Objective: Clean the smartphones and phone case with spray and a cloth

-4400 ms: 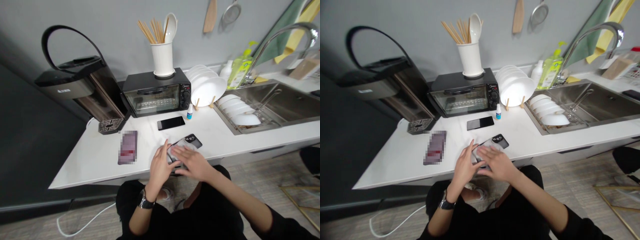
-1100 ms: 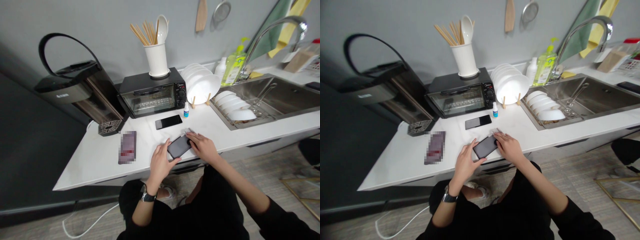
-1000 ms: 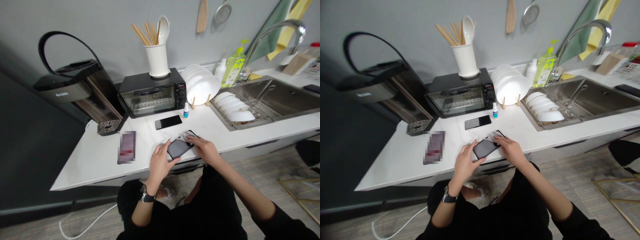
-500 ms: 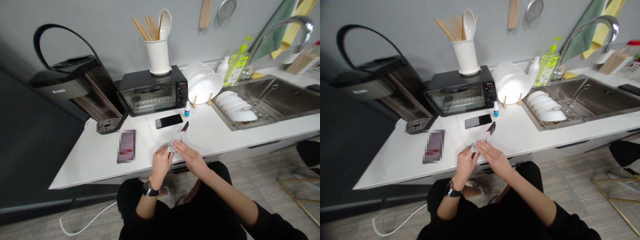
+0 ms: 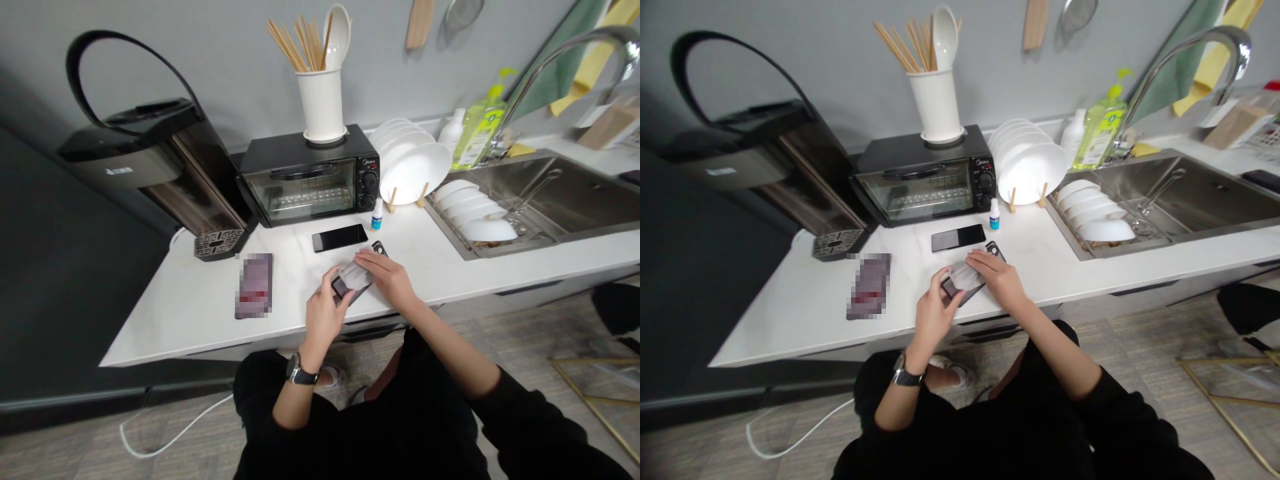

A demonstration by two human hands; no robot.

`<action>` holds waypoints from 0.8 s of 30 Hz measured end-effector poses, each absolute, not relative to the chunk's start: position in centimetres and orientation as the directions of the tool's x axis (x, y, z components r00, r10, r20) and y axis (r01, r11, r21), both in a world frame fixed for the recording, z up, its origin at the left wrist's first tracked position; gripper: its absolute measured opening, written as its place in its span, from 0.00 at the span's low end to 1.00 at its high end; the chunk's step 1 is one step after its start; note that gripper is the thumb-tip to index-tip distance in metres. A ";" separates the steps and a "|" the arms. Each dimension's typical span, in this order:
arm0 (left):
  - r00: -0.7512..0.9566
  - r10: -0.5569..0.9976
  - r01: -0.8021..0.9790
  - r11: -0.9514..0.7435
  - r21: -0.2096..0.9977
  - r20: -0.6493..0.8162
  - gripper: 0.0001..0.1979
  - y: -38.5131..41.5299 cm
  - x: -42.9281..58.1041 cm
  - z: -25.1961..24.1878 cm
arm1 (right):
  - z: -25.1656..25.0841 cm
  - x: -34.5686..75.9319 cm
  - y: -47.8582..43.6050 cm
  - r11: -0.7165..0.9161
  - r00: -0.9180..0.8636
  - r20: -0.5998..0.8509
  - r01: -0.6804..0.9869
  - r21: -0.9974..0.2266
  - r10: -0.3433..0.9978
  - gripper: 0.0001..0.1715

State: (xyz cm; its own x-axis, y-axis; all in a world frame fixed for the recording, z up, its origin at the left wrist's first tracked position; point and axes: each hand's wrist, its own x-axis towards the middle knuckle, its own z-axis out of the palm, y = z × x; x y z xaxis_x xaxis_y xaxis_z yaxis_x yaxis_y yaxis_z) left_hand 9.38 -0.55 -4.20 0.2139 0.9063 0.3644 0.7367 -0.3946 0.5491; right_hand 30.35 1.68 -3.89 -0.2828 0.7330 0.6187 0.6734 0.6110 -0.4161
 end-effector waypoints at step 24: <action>0.381 0.860 0.742 -0.503 0.443 0.340 0.41 -0.7 9.1 -3.4 | -4.0 28.3 -1.2 0.601 -0.501 0.362 0.756 -0.258 0.786 0.34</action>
